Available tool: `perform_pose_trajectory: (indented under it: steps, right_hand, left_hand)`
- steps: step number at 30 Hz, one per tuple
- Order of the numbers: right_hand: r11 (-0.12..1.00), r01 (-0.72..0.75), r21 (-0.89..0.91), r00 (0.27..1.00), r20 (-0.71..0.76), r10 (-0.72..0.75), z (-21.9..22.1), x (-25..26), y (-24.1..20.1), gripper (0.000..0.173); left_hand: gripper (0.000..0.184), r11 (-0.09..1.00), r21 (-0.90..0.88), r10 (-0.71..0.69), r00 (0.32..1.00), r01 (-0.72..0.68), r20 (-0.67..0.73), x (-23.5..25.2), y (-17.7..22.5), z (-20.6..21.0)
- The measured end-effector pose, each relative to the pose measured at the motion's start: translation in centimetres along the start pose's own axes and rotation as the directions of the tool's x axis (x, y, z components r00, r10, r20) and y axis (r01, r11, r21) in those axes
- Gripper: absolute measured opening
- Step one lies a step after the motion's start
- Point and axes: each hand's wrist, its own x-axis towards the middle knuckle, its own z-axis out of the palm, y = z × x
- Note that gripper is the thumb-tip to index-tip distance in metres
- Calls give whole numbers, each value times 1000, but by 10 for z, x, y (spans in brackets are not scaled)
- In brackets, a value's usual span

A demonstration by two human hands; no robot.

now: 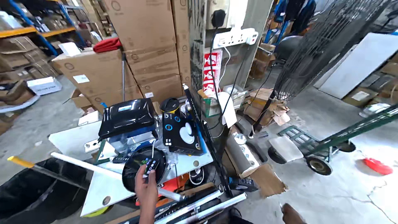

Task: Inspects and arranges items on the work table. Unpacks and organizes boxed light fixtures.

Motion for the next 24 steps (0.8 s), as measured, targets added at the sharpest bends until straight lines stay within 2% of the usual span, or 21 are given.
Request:
perform_pose_trajectory:
  steps: [4, 6, 9, 11, 14, 17, 20, 22, 24]
  right_hand:
    - [982, 190, 8, 981, 32, -190, -46, 83, -17, 29]
    - [977, 212, -7, 974, 81, -211, -62, 111, -9, 29]
    - [985, 131, 109, 987, 83, -140, -80, 140, 20, 29]
    - [970, 32, 242, 996, 68, -50, -83, 149, 49, 28]
    - [916, -142, 376, 989, 89, 117, -82, 150, 98, 33]
    - [911, -236, 339, 972, 102, 214, -72, 141, 147, 30]
    - [959, -242, 150, 965, 139, 222, -58, 136, 188, 24]
    - [981, -185, -51, 959, 211, 192, -47, 133, 213, 22]
    - [959, -102, -264, 947, 269, 175, -51, 131, 217, 21]
  left_hand:
    - [36, 992, -48, 121, 971, -113, 207, 2, 57, 90]
    - [35, 991, -34, 132, 929, -128, 345, -2, 83, 141]
    - [35, 990, 27, 99, 817, -139, 568, -5, 109, 224]
    - [40, 983, 137, -1, 739, -123, 674, -2, 113, 277]
    - [60, 962, 273, -190, 728, 5, 658, -8, 105, 340]
    - [77, 949, 302, -257, 778, 91, 573, -32, 91, 374]
    - [66, 954, 255, -275, 797, 157, 538, -41, 87, 378]
    - [57, 957, 268, -247, 804, 114, 541, -30, 83, 369]
    - [53, 942, 336, -202, 795, -2, 571, -15, 83, 362]
